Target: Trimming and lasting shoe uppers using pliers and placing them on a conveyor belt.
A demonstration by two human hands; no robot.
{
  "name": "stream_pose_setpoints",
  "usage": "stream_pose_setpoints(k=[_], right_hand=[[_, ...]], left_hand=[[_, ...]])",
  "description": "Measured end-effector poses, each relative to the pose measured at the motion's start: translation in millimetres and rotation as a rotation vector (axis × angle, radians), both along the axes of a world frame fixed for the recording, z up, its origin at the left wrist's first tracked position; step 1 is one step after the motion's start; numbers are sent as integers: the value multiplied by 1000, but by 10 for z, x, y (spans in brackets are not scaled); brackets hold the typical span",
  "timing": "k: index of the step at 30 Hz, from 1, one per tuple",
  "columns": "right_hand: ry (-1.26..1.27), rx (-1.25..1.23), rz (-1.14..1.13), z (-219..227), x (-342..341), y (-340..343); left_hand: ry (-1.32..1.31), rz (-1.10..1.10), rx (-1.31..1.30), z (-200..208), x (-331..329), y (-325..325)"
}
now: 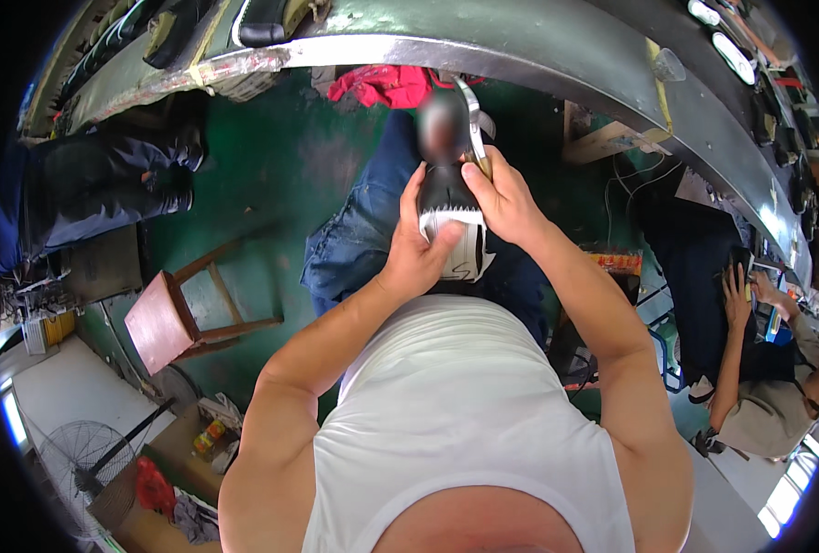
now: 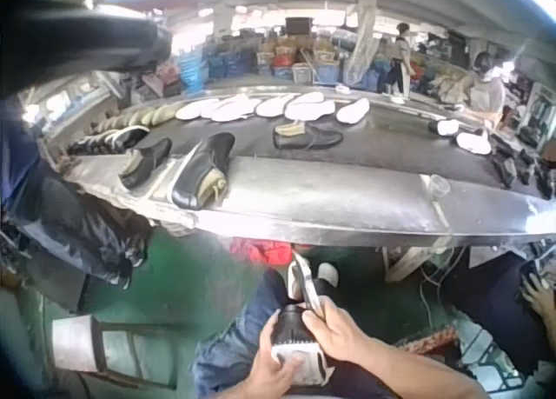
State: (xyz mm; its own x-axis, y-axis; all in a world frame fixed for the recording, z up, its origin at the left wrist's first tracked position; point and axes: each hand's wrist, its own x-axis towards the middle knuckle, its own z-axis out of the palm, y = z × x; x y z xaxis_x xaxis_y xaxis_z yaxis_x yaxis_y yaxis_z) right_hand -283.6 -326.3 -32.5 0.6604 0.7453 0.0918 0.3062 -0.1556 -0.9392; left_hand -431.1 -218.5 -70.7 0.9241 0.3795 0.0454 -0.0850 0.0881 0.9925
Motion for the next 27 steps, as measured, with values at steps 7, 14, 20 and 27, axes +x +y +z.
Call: stream_pose_setpoints(k=[7,14,20,27], right_hand=[[142,-83,-205,-595,141,-360],[696,-168,-140,-776,-192,-695],[612,-371,-197,-784,-122,-1021],[26,-766,291,-72,-302,-1225]], left_hand=[[361,-120,191,-303,197,236],[640,-246,20,-624,349,368],[607,-528,-375,-392,295,334],[449,-390,-265,-577,-60,142]])
